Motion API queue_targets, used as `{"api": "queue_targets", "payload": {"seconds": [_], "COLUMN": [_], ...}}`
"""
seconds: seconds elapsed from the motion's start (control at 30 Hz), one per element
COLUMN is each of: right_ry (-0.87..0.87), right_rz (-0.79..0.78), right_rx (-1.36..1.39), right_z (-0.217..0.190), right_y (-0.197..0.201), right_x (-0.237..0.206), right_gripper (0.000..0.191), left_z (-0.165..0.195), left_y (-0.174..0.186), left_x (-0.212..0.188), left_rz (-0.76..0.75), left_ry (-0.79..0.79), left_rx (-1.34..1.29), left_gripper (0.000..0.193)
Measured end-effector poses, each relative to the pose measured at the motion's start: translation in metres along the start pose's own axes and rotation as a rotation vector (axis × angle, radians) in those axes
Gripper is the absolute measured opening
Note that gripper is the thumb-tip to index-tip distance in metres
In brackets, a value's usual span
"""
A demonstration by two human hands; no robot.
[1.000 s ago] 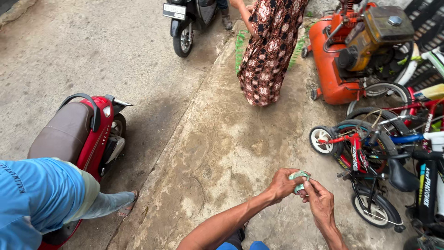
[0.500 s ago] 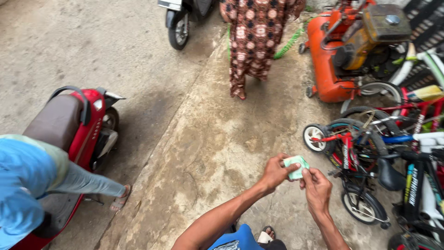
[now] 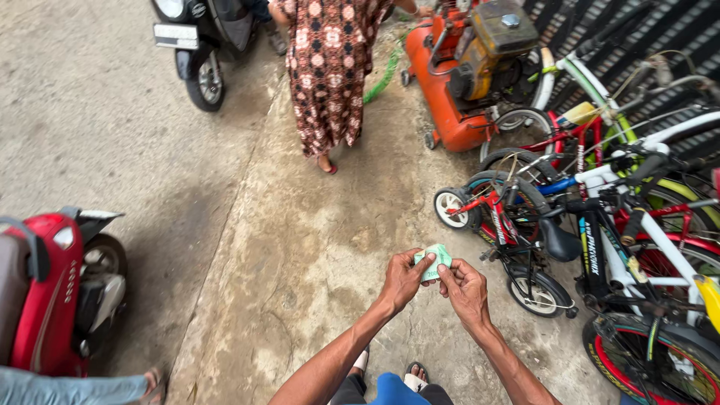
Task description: The person adjusts the spokes on a bicycle wheel using a spoke wrench. Then, the person retrieves a funnel and a bottle of liquid, pours the liquid into a scooter's fuel tank using the funnel, and receives payment.
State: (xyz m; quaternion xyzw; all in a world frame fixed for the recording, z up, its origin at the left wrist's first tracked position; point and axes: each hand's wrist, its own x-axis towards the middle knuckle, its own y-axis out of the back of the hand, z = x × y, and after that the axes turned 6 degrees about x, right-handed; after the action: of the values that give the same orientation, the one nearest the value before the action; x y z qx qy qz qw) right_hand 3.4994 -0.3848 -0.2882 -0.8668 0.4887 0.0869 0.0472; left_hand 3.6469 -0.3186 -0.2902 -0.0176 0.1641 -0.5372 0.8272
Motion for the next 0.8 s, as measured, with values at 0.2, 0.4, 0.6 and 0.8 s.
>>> {"api": "queue_targets", "payload": {"seconds": [0.2, 0.4, 0.6, 0.8], "right_ry": [0.034, 0.010, -0.028, -0.117], "right_rz": [0.120, 0.334, 0.426, 0.451], "right_rx": [-0.032, 0.126, 0.043, -0.183], "right_z": [0.013, 0.028, 0.043, 0.120], "right_y": [0.030, 0.072, 0.117, 0.190], "right_x": [-0.013, -0.056, -0.103, -0.122], "right_gripper": [0.021, 0.020, 0.023, 0.024], "left_z": [-0.001, -0.038, -0.078, -0.090], "left_y": [-0.028, -0.072, -0.133, -0.147], "left_x": [0.008, 0.013, -0.001, -0.005], "left_rz": [-0.172, -0.339, -0.450, -0.421], "left_ry": [-0.002, 0.054, 0.042, 0.053], "left_rx": [0.142, 0.121, 0.253, 0.384], "left_gripper": [0.021, 0.017, 0.021, 0.040]}}
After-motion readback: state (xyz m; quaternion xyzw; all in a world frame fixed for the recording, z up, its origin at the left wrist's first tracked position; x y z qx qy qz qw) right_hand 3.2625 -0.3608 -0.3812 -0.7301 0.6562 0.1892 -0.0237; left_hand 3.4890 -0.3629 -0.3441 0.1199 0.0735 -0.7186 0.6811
